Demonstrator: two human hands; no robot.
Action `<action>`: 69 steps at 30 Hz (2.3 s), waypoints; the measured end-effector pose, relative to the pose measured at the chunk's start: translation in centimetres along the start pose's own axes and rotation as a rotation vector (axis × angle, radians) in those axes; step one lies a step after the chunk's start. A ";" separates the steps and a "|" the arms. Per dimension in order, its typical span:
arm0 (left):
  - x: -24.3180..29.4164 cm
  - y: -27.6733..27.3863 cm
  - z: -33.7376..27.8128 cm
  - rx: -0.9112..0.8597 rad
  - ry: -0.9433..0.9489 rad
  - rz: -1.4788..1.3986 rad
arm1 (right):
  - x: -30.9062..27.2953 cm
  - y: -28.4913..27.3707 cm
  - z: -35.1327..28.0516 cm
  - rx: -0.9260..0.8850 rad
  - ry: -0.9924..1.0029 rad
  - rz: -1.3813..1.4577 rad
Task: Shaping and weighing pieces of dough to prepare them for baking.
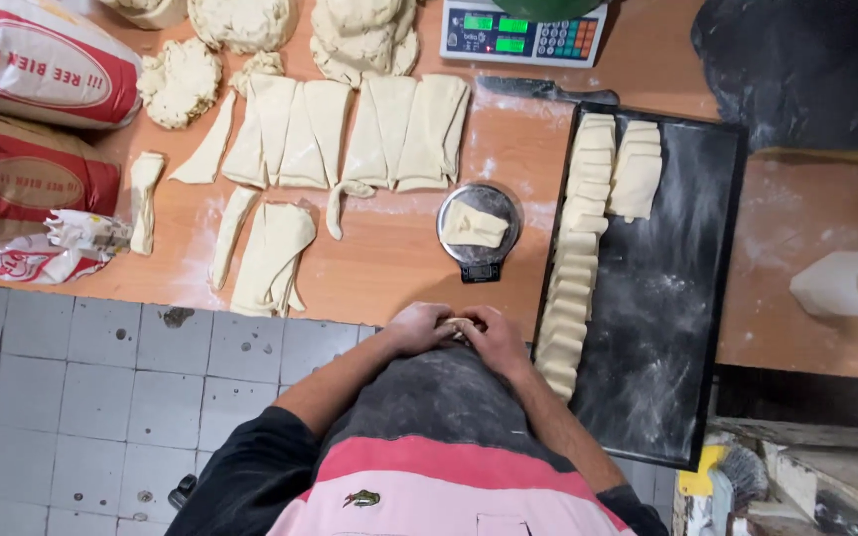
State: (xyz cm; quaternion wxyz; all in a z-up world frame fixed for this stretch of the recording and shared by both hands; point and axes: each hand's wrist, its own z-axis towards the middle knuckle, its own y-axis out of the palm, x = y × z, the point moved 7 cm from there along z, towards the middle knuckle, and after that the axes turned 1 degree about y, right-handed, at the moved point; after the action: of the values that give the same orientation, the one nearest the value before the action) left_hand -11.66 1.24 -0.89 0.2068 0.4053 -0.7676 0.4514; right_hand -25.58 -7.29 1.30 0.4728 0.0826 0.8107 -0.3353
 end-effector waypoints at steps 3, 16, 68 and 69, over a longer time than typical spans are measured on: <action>0.6 -0.3 0.2 0.027 0.073 -0.049 | -1.4 -1.1 0.1 -0.033 0.005 -0.047; -1.6 -2.7 -0.7 0.084 -0.014 -0.555 | 5.0 -1.0 2.2 -0.016 0.137 0.048; -3.3 0.5 -1.0 0.042 -0.188 -0.304 | 0.7 1.2 1.7 -0.168 0.130 0.066; -2.9 0.4 -1.0 0.043 -0.127 -0.298 | 0.8 0.9 1.7 -0.148 0.086 0.009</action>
State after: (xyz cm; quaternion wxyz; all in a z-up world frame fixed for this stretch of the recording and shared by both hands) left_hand -10.38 3.50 -2.58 0.2137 0.5468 -0.7008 0.4053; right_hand -24.36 -7.81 -0.38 0.4437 0.0655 0.8525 -0.2685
